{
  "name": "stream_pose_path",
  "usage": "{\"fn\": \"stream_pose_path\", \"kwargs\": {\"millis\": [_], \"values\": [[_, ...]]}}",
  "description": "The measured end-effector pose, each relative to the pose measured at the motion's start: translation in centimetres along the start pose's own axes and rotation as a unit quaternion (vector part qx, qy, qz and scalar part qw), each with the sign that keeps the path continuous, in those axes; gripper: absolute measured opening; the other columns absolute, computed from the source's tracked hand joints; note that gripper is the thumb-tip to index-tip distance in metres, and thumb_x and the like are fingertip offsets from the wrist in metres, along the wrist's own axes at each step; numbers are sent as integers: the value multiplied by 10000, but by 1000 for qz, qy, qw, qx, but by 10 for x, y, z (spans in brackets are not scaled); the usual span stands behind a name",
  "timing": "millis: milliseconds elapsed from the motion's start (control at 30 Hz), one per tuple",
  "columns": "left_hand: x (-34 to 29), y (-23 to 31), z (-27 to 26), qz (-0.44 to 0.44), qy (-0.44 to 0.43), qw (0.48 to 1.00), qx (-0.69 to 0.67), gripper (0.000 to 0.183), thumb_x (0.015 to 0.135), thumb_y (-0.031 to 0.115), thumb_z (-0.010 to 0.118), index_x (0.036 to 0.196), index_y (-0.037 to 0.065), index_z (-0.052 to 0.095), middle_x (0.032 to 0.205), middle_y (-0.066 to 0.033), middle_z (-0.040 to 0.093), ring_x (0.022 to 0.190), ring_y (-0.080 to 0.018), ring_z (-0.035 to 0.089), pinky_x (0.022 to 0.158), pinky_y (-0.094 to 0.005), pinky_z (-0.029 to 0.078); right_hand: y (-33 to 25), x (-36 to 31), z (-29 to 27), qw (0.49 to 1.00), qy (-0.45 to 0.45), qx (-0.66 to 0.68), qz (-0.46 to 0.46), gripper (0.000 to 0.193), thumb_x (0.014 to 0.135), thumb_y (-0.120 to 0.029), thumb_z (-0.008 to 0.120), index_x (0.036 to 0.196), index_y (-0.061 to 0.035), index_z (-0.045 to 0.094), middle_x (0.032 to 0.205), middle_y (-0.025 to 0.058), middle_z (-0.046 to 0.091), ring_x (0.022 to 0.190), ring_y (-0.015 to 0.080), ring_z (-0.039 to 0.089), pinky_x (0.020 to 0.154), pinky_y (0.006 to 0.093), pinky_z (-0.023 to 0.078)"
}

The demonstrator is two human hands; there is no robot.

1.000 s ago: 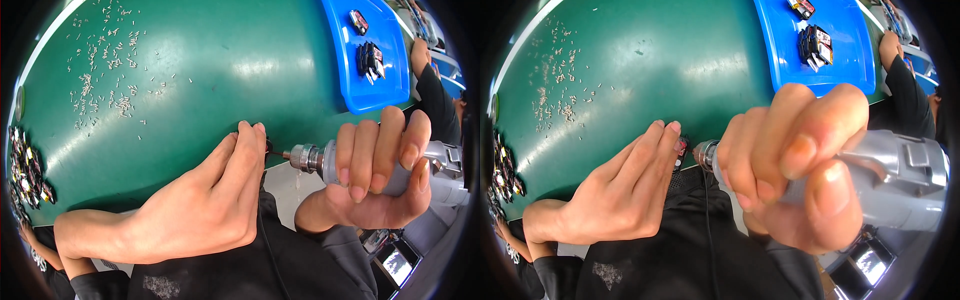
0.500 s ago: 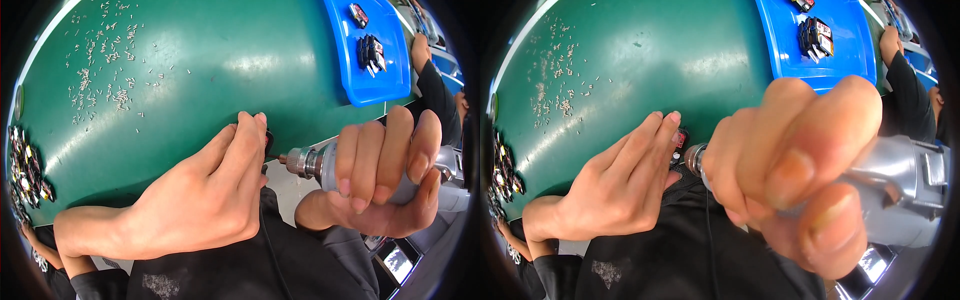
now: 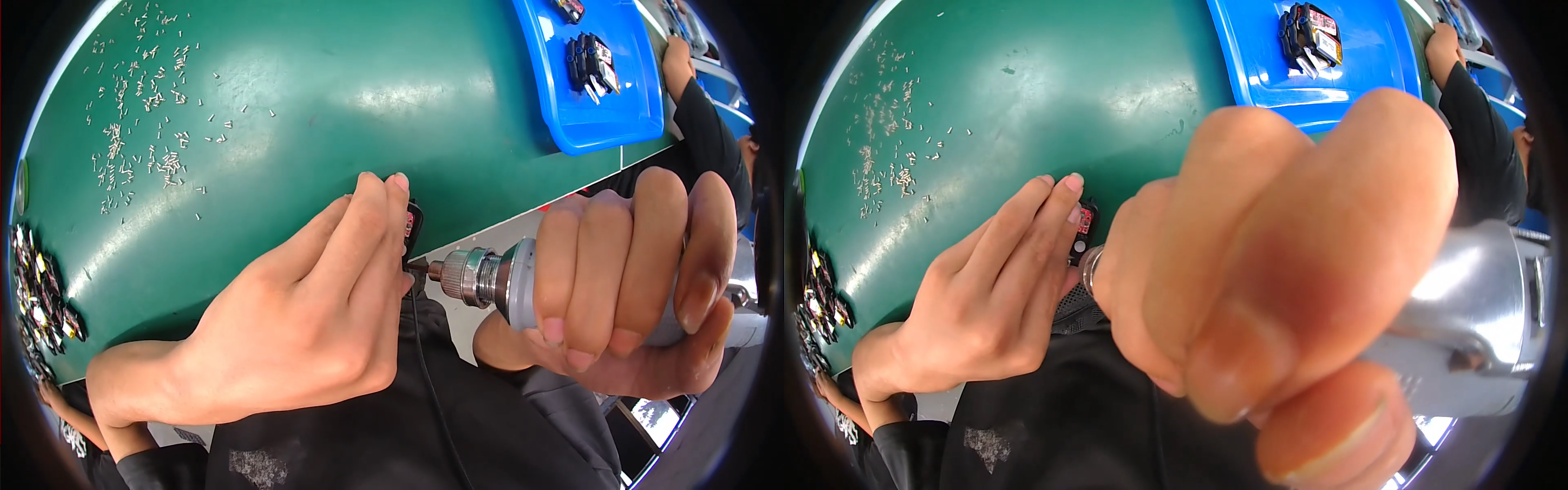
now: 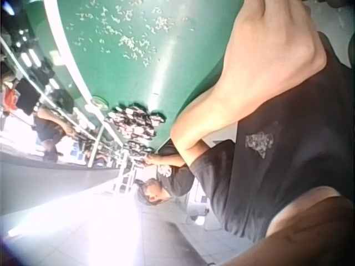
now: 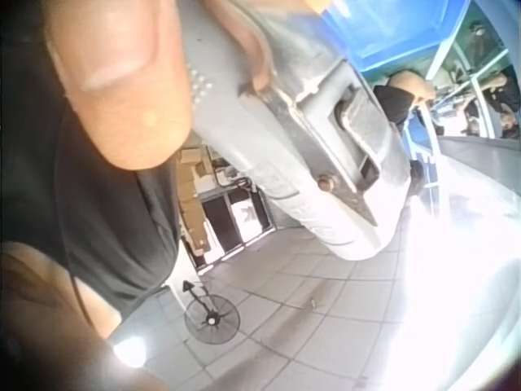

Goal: Using an electric screwdriver to assemble small toy car components on a conveyor line.

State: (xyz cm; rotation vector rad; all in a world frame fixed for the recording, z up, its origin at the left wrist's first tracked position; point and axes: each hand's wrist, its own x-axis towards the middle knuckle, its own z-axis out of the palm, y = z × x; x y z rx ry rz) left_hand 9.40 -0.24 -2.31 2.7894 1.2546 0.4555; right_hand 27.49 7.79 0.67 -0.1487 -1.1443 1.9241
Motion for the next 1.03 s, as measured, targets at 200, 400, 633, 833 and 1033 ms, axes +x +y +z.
{"fn": "stream_pose_path", "kwargs": {"millis": [200,400,633,833,1033], "values": [[1,0,0,9,2,1000,11,445,491,34,612,868,-203,616,1004,-316,613,946,-380,617,749,-387,577,-3,0,4,999,31,-35,8,147,918,-190,524,912,-82,425,684,36,461,478,119,479,571,288,457],[-1,-1,1,11,8,1000,16,455,480,38,602,867,-201,619,1008,-314,614,950,-383,616,760,-386,576,1,0,0,1000,11,8,-6,146,913,-186,529,905,-84,423,680,35,463,473,119,480,566,286,456],[0,3,-2,3,-22,1000,6,440,501,67,588,855,-192,628,1018,-308,618,955,-372,621,795,-385,564,-6,-1,0,997,72,-31,-9,155,895,-173,539,891,-75,418,659,41,449,479,135,470,546,301,442],[-3,5,2,-5,-9,999,46,324,586,34,606,829,-177,642,1018,-295,635,971,-356,629,801,-370,564,-6,5,-4,995,76,-64,5,145,900,-191,513,907,-68,438,652,39,440,482,123,454,541,285,398],[-3,4,0,5,-20,998,60,256,714,70,654,840,-153,667,1025,-278,647,981,-350,632,814,-363,567,-4,7,-14,995,48,-81,20,160,903,-207,509,948,-63,456,682,42,455,501,117,462,556,276,394]]}}
